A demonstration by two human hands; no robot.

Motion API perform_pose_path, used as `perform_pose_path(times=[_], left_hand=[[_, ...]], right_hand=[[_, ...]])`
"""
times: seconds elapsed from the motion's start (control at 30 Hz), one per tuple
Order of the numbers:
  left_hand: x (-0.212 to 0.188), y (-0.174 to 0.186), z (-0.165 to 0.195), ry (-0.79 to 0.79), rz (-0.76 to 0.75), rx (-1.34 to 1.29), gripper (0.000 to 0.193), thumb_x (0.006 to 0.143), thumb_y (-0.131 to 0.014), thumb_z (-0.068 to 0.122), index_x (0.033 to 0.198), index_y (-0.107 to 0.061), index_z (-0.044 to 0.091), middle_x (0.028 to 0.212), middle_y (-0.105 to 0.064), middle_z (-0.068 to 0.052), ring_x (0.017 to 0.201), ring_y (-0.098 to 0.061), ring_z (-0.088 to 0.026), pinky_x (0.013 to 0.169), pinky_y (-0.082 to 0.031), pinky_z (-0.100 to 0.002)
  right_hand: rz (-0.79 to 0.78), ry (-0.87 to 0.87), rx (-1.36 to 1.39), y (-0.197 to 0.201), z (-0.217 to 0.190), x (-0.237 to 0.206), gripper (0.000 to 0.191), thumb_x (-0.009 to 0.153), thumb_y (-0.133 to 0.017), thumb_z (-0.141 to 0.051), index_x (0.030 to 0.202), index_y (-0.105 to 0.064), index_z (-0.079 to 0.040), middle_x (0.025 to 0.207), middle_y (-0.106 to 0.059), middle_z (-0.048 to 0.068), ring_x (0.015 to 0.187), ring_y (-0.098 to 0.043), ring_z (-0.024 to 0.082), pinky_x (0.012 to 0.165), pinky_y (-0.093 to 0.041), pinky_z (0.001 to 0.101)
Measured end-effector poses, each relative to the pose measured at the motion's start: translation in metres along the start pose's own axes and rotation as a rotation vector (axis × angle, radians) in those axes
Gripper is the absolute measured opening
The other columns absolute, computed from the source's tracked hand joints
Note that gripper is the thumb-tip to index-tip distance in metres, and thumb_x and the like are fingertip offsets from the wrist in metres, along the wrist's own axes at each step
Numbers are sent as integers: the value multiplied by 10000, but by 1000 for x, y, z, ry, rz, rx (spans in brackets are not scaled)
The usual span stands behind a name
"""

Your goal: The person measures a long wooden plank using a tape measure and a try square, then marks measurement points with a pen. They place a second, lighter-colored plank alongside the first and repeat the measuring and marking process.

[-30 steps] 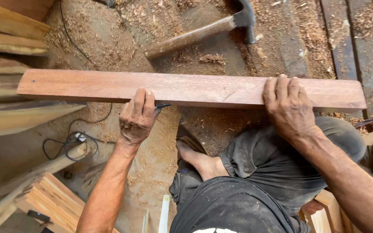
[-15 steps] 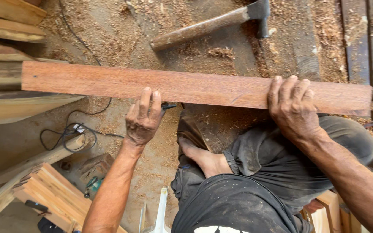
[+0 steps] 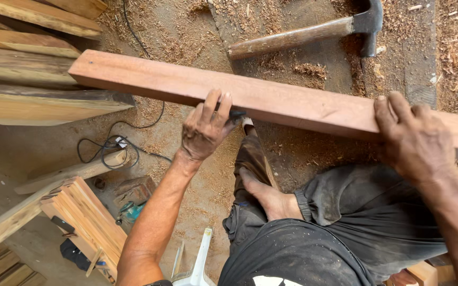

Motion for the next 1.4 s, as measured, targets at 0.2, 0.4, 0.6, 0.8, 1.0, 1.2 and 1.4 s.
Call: perform_pose_path(times=[0.2, 0.4, 0.6, 0.8, 1.0, 1.2, 1.4], left_hand=[[35, 16, -6, 41, 264, -22, 640, 1072, -547, 551, 1479, -457, 66, 1381, -464, -181, 971, -674, -240, 653, -600, -250], [21, 21, 5, 374, 306, -376, 431, 1061, -704, 310, 1337, -599, -4, 1283, -496, -171, 829, -596, -179, 594, -590, -222], [-11, 14, 40, 445, 196, -578, 309, 1027, -718, 173, 1261, -627, -7, 1309, -498, -156, 971, -670, -189, 714, -599, -239], [-19, 11, 67, 518, 163, -702, 329, 933, -765, 30, 1236, -641, -2, 1257, -563, -144, 995, -675, -205, 722, -607, -270], [-18, -7, 62, 440, 172, -677, 287, 983, -751, 68, 1242, -642, 11, 1183, -587, -120, 945, -657, -178, 684, -608, -256], [-19, 5, 56, 633, 120, -789, 186, 1052, -687, 193, 1176, -682, 55, 746, -585, 20, 625, -539, -73, 496, -419, -234], [2, 34, 54, 640, 214, -872, 546, 1144, -437, 504, 1237, -671, 19, 774, -600, -30, 616, -522, -91, 529, -415, -242]], right_hand=[[19, -108, 163, -18, 52, 10, 429, 818, -816, -482, 1081, -729, -154, 882, -681, 41, 806, -595, 157, 780, -522, 368], [-151, -193, 4, -42, 93, 47, 807, 895, -415, -933, 896, -634, -156, 613, -618, 12, 517, -480, 115, 587, -421, 321], [-271, -189, 126, -38, 111, 81, 879, 844, -308, -923, 982, -775, -191, 594, -625, 51, 450, -558, 133, 427, -402, 320], [-340, -129, 75, -19, 127, 104, 827, 894, -333, -863, 1119, -822, -235, 683, -769, 83, 555, -649, 179, 450, -463, 356], [-334, -144, 62, -6, 126, 110, 789, 930, -358, -847, 1127, -812, -232, 697, -762, 106, 566, -714, 231, 528, -552, 407], [-291, -92, 76, -9, 123, 108, 829, 942, -366, -841, 1070, -826, -164, 686, -753, 105, 603, -715, 214, 588, -572, 407], [-336, -197, 235, 3, 125, 104, 797, 992, -358, -787, 1197, -793, -152, 762, -748, 172, 643, -674, 311, 593, -543, 496]])
Point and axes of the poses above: each hand's wrist, its own x-axis towards the middle knuckle, its own y-axis out of the back of the hand, z = x × y, the point moved 1 cm from there along x, towards the middle knuckle
